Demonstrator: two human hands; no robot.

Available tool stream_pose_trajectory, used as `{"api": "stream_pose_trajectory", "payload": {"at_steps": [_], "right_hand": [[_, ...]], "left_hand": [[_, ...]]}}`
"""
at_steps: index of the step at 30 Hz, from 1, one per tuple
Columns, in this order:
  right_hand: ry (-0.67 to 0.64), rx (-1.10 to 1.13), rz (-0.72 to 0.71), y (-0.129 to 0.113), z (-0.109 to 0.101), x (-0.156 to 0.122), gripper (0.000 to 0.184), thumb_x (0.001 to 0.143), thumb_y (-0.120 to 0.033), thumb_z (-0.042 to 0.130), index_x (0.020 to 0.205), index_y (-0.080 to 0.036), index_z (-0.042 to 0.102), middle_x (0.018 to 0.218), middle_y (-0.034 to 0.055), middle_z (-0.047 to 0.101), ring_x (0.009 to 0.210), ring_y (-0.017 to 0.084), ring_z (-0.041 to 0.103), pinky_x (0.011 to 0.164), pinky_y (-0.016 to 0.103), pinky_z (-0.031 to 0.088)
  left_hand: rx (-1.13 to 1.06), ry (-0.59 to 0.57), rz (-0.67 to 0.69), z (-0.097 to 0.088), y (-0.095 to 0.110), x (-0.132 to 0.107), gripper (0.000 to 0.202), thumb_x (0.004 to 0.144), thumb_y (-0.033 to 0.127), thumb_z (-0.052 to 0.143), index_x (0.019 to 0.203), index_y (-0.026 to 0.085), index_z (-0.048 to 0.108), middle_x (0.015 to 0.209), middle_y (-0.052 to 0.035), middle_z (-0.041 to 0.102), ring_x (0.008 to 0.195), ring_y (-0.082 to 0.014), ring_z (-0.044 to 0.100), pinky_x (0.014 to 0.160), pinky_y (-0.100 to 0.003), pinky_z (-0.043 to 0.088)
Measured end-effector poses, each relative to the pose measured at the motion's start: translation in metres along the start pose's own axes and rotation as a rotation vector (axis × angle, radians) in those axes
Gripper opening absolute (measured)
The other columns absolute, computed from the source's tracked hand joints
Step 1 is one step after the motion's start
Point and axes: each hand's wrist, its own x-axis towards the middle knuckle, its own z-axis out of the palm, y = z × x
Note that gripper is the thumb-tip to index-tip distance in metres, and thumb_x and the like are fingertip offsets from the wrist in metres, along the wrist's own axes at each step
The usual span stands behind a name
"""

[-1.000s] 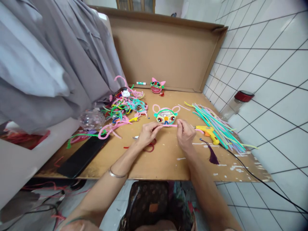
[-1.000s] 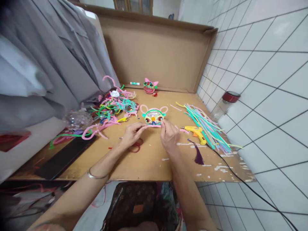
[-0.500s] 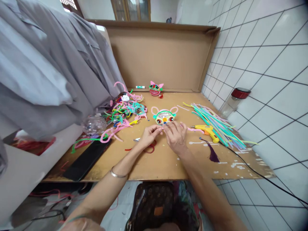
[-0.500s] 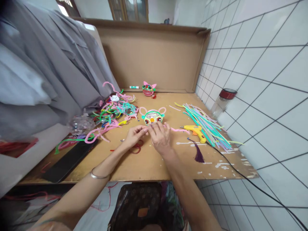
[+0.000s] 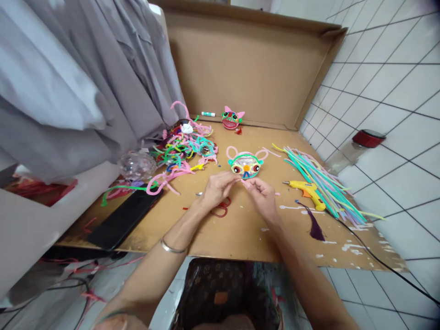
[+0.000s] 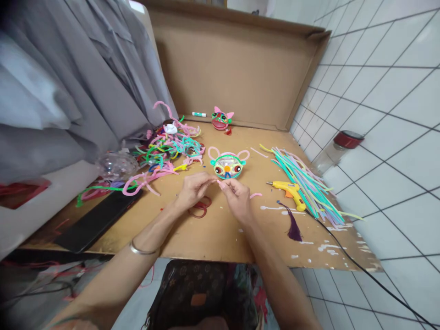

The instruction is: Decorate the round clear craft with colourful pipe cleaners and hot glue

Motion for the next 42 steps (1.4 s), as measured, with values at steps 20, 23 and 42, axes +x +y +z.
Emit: {"api": "stream_pose_trajectory", "payload": {"at_steps": [20,23,42], "right_hand": [[0.229,-0.791,-0.847,-0.003,-0.011,-0.01,0.017,0.092,-0.013,0.053,0.078,-0.019,0.06,0.05,-0.0036,0.049,0.051,0.012,0.041,0.056,0.033,0.021],[0.281,-0.829,-0.914,-0.004,-0.012,-0.01,0.012,0.09,-0.011,0.056,0.083,-0.019,0.061,0.05,-0.004,0.048,0.052,0.012,0.038,0.056,0.033,0.019],[0.405,-1.05,-0.957,-0.004,-0.003,-0.015,0.006,0.086,-0.01,0.063,0.084,-0.015,0.063,0.051,-0.0036,0.05,0.055,0.012,0.039,0.06,0.033,0.021]], "left_hand": [[0.264,0.138,0.12,-0.024,-0.017,0.004,0.029,0.097,0.027,0.045,0.089,0.019,0.071,0.071,-0.0056,0.068,0.067,-0.0122,0.061,0.067,-0.025,0.047],[0.165,0.146,-0.017,-0.019,-0.011,0.004,0.026,0.094,0.035,0.051,0.089,0.018,0.071,0.074,-0.0054,0.069,0.068,-0.0127,0.062,0.066,-0.025,0.047],[-0.847,0.206,-0.817,0.008,0.033,0.01,0.048,0.074,0.062,0.066,0.07,0.014,0.065,0.054,0.0007,0.059,0.039,-0.0044,0.04,0.038,-0.018,0.026]]}}
